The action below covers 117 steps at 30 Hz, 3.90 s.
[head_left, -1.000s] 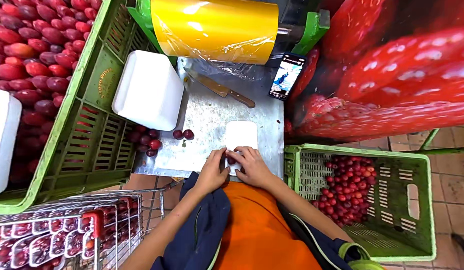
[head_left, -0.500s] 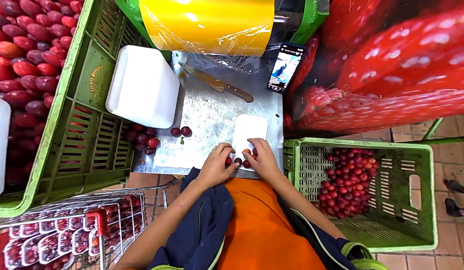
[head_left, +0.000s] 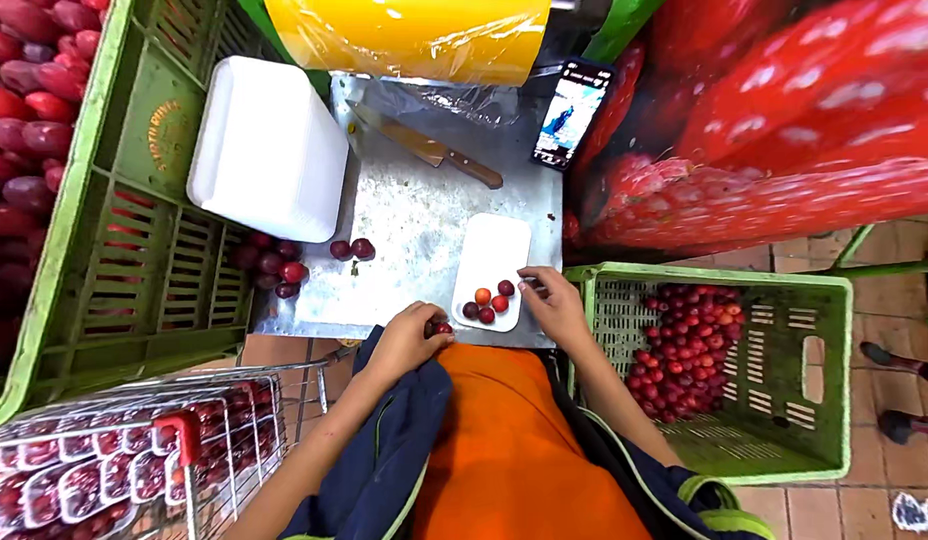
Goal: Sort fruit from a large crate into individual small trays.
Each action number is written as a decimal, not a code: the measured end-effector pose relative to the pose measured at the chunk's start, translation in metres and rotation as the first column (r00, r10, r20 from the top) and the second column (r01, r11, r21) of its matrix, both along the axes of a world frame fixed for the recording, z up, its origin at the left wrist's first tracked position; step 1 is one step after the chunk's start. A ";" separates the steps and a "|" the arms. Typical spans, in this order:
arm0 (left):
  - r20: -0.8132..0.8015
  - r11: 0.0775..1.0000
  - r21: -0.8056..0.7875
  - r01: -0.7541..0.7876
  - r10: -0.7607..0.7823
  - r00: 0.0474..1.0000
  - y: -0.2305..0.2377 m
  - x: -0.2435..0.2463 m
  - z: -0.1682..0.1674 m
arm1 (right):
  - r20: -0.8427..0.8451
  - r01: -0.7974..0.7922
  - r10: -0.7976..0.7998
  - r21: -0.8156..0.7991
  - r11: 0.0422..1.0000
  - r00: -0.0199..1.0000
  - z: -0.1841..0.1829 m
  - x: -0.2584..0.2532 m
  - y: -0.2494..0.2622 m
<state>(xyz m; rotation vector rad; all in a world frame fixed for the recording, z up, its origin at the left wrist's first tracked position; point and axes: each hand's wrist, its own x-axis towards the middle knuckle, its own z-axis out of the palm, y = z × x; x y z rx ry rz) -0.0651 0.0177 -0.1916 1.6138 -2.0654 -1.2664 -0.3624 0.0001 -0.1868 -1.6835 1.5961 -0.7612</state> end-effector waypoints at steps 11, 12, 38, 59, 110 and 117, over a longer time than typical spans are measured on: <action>-0.051 0.979 -0.205 0.014 -0.025 0.998 -0.041 -0.044 0.004 | -0.181 -0.138 0.146 0.053 0.989 0.973 -0.002 0.003 -0.002; -0.040 0.978 -0.205 0.035 -0.044 0.998 -0.042 -0.045 0.004 | -0.180 -0.143 0.151 0.057 0.988 0.972 -0.001 0.002 -0.001; 0.023 0.954 -0.224 0.201 -0.201 0.979 -0.034 -0.046 -0.006 | -0.121 -0.165 0.160 -0.033 0.986 0.980 -0.006 -0.018 0.042; 0.081 0.913 -0.284 0.293 -0.281 0.956 -0.039 -0.054 -0.001 | 0.044 0.025 -0.010 -0.363 0.931 0.999 0.000 -0.039 0.060; -0.016 0.791 -0.384 0.476 -0.522 0.853 -0.045 -0.066 -0.019 | -0.490 0.442 0.003 0.789 0.427 0.872 -0.159 -0.166 0.200; -0.021 0.794 -0.406 0.452 -0.503 0.864 -0.045 -0.068 -0.013 | -0.301 0.255 0.050 0.876 0.409 0.952 -0.094 -0.141 0.172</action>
